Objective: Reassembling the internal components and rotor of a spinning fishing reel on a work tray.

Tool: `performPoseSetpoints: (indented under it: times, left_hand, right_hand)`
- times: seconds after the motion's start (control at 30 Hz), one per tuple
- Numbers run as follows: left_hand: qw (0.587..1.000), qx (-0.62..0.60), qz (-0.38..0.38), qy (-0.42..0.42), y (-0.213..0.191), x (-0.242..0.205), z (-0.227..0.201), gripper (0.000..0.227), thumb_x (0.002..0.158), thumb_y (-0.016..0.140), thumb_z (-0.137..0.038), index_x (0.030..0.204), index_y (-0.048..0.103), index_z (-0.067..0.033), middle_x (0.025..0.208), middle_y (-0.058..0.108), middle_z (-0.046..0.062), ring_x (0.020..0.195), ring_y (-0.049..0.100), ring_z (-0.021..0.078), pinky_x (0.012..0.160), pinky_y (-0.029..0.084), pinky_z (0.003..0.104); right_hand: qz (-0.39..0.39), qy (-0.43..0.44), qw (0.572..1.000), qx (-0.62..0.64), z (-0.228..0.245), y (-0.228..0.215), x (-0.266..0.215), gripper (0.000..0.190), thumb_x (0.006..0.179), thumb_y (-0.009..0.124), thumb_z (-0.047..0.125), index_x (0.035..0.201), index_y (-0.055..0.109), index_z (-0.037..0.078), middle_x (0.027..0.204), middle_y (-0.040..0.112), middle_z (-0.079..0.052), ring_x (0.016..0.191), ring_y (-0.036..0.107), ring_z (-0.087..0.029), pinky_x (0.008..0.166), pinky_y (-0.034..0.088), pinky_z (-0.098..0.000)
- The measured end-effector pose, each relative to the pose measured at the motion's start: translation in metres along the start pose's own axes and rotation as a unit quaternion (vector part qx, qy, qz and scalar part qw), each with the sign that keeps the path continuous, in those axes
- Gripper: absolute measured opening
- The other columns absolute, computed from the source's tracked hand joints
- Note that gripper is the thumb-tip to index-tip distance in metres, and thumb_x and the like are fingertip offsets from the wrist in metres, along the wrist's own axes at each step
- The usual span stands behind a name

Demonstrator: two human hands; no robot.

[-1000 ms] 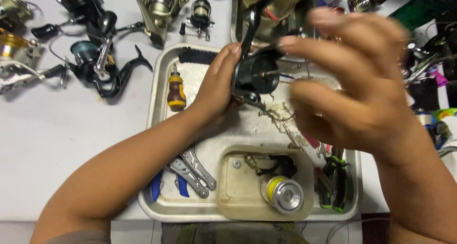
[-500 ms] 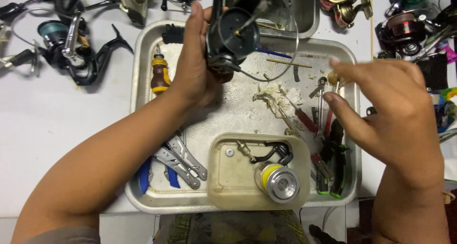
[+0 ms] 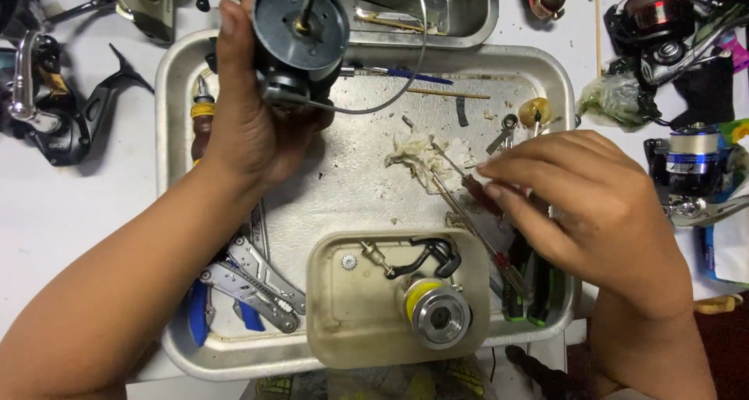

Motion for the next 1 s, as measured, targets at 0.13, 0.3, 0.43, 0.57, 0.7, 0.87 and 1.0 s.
performPoseSetpoints:
  times: [0.13, 0.3, 0.43, 0.57, 0.7, 0.87, 1.0]
  left_hand:
    - [0.994, -0.009, -0.079, -0.076, 0.005, 0.001, -0.008, 0.085, 0.049, 0.072, -0.071, 0.105, 0.066, -0.007, 0.076, 0.064, 0.005, 0.054, 0.055, 0.0131, 0.036, 0.036, 0.024]
    - [0.994, -0.055, -0.086, -0.049, 0.003, 0.004, -0.01, 0.07, 0.052, 0.068, -0.07, 0.087, 0.066, -0.0094, 0.067, 0.064, 0.007, 0.044, 0.05, 0.0152, 0.034, 0.033, 0.026]
    - [0.998, -0.026, -0.035, -0.039, 0.001, 0.002, -0.01, 0.068, 0.058, 0.066, -0.072, 0.085, 0.062, -0.0102, 0.062, 0.052, 0.0, 0.042, 0.042, 0.0105, 0.035, 0.03, 0.024]
    - [0.996, -0.075, -0.035, -0.044, -0.006, 0.003, -0.003, 0.088, 0.062, 0.072, -0.066, 0.124, 0.051, -0.0072, 0.106, 0.057, 0.014, 0.077, 0.058, 0.0177, 0.047, 0.048, 0.023]
    - [0.999, -0.048, -0.011, -0.013, -0.008, 0.003, 0.001, 0.072, 0.072, 0.072, -0.067, 0.121, 0.053, -0.0178, 0.115, 0.058, 0.012, 0.09, 0.055, 0.023, 0.05, 0.042, 0.024]
    - [0.993, -0.086, 0.058, 0.055, -0.017, 0.008, 0.012, 0.057, 0.086, 0.075, -0.055, 0.12, 0.055, -0.0143, 0.116, 0.06, 0.009, 0.104, 0.057, 0.0228, 0.089, 0.049, 0.036]
    - [0.994, -0.097, 0.032, 0.032, -0.02, 0.01, 0.017, 0.056, 0.085, 0.075, -0.051, 0.122, 0.056, -0.0135, 0.109, 0.065, 0.008, 0.095, 0.062, 0.0198, 0.078, 0.052, 0.033]
  right_hand:
    - [0.008, 0.005, 1.0, -0.008, -0.02, 0.01, 0.003, 0.013, 0.092, 0.076, -0.002, 0.105, 0.075, -0.003, 0.09, 0.075, -0.013, 0.08, 0.07, -0.027, 0.078, 0.053, -0.0416]
    - [0.083, -0.027, 0.996, -0.031, -0.031, 0.037, 0.02, 0.014, 0.093, 0.077, 0.018, 0.106, 0.077, 0.011, 0.094, 0.077, -0.005, 0.088, 0.072, -0.022, 0.086, 0.058, -0.0406]
    - [0.114, -0.066, 0.991, -0.009, -0.023, 0.055, 0.043, 0.01, 0.09, 0.077, 0.012, 0.099, 0.078, 0.008, 0.086, 0.072, -0.005, 0.079, 0.065, -0.025, 0.071, 0.053, -0.0436]
    - [0.228, -0.038, 0.973, -0.027, -0.023, 0.069, 0.047, 0.015, 0.088, 0.069, 0.007, 0.1, 0.078, 0.012, 0.086, 0.075, -0.005, 0.08, 0.07, -0.027, 0.073, 0.057, -0.0455]
    - [0.225, -0.046, 0.972, -0.046, -0.026, 0.078, 0.046, 0.014, 0.083, 0.065, -0.005, 0.078, 0.072, 0.007, 0.069, 0.068, -0.005, 0.066, 0.066, -0.028, 0.061, 0.057, -0.0451]
    - [0.238, -0.027, 0.969, -0.059, -0.03, 0.077, 0.046, 0.013, 0.081, 0.07, 0.004, 0.093, 0.074, 0.008, 0.082, 0.069, -0.006, 0.075, 0.066, -0.03, 0.064, 0.054, -0.0451]
    - [0.161, -0.002, 0.985, 0.068, -0.024, 0.053, 0.05, 0.012, 0.093, 0.065, 0.012, 0.101, 0.073, 0.008, 0.096, 0.07, -0.005, 0.081, 0.07, -0.024, 0.07, 0.055, -0.0377]
Point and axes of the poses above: each hand's wrist, its own x-axis towards the middle knuckle, its own y-axis out of the palm, z = x × y, the point moved 1 cm from there along x, towards the middle knuckle
